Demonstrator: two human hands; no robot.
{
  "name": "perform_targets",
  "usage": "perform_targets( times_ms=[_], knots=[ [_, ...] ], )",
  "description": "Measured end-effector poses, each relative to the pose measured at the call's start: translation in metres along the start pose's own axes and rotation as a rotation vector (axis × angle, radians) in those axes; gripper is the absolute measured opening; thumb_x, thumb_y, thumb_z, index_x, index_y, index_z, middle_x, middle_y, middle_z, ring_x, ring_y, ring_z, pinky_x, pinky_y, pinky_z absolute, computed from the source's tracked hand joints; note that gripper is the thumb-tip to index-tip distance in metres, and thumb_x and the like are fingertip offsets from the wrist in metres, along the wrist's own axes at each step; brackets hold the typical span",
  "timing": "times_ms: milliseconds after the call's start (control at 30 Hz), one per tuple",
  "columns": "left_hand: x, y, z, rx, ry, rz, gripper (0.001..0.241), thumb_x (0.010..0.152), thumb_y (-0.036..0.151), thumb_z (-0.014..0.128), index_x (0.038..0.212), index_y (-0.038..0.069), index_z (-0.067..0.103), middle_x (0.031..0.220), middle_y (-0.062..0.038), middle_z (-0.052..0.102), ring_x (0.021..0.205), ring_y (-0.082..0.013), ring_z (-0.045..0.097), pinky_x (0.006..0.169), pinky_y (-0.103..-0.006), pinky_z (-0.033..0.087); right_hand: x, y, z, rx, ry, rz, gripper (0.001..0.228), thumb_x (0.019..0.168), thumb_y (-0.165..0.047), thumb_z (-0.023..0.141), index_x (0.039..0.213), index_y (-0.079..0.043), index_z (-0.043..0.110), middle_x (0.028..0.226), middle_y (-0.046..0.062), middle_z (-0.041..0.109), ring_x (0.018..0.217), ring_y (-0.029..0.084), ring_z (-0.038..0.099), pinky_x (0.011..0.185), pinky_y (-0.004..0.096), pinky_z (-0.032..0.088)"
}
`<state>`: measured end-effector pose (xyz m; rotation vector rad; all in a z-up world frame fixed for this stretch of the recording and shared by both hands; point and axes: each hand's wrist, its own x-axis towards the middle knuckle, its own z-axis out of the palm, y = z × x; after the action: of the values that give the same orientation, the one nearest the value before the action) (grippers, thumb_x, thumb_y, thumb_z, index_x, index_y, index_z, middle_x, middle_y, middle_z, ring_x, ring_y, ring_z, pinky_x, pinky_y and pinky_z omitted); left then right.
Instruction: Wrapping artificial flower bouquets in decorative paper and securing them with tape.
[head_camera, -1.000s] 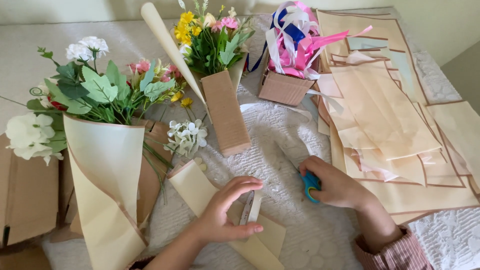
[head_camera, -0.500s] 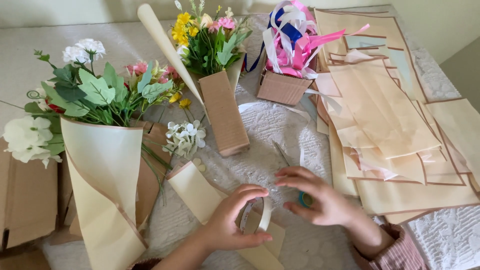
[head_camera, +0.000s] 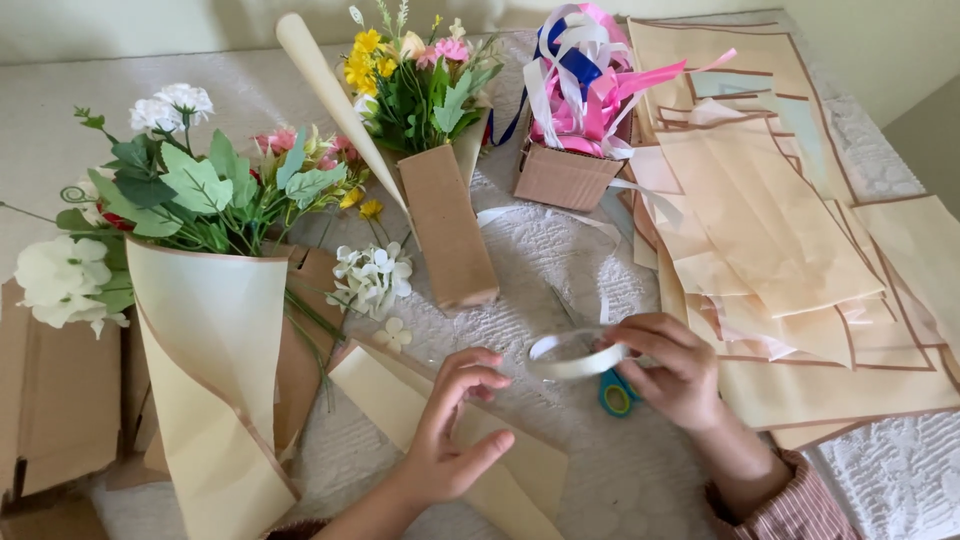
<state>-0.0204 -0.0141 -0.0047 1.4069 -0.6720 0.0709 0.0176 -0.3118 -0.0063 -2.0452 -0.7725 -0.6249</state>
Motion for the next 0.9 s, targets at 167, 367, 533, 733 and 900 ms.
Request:
perform_targets(
  times_ms=[167,367,533,733,900],
  knots=[
    [-0.004,-0.012,0.0,-0.382,0.021,-0.09,0.019,0.101,0.02,0.065,0.117,0.011,0.06,0.121,-0.009,0.055,0.096,-0.02,0.059,0.083,-0.0316,0.045,0.006,0.021,-0.006,-0.457,0.032,-0.046,0.018,0.088,-0.002,0.079,0.102,-0.013,0.077,0.105,0.005,0.066,0.086,0.016,0.069,0.077,0.029,0.056],
    [-0.016,-0.044,-0.005,-0.695,-0.041,-0.356,0.033,0.097,0.029,0.067,0.115,0.002,0.061,0.104,-0.008,0.062,0.086,-0.019,0.06,0.08,-0.0304,0.046,0.017,-0.012,-0.004,-0.278,-0.267,0.031,0.039,0.081,-0.02,0.072,0.12,-0.012,0.07,0.118,0.01,0.068,0.107,0.027,0.069,0.093,0.041,0.055],
    [-0.022,-0.047,0.002,-0.833,-0.163,-0.501,0.044,0.093,0.037,0.072,0.118,0.003,0.061,0.1,-0.008,0.063,0.087,-0.0167,0.06,0.078,-0.0285,0.047,0.002,-0.035,0.02,-0.034,-0.223,-0.254,0.028,0.092,-0.018,0.077,0.116,-0.008,0.067,0.11,0.009,0.067,0.09,0.021,0.069,0.078,0.035,0.057],
    [-0.021,-0.04,0.01,-0.813,-0.315,-0.565,0.049,0.091,0.044,0.073,0.118,0.004,0.061,0.1,-0.005,0.064,0.09,-0.0133,0.058,0.081,-0.0272,0.048,0.0,-0.045,0.033,0.036,-0.155,-0.345,0.018,0.094,-0.016,0.076,0.109,-0.009,0.07,0.108,0.006,0.068,0.084,0.02,0.067,0.072,0.032,0.053],
    [-0.019,-0.039,0.01,-0.833,-0.324,-0.575,0.048,0.091,0.043,0.074,0.118,0.005,0.064,0.099,-0.005,0.064,0.09,-0.0136,0.058,0.082,-0.0272,0.048,0.004,-0.045,0.032,0.046,-0.118,-0.417,0.012,0.096,-0.013,0.069,0.106,-0.008,0.074,0.105,0.006,0.067,0.084,0.022,0.06,0.07,0.03,0.052]
  ],
)
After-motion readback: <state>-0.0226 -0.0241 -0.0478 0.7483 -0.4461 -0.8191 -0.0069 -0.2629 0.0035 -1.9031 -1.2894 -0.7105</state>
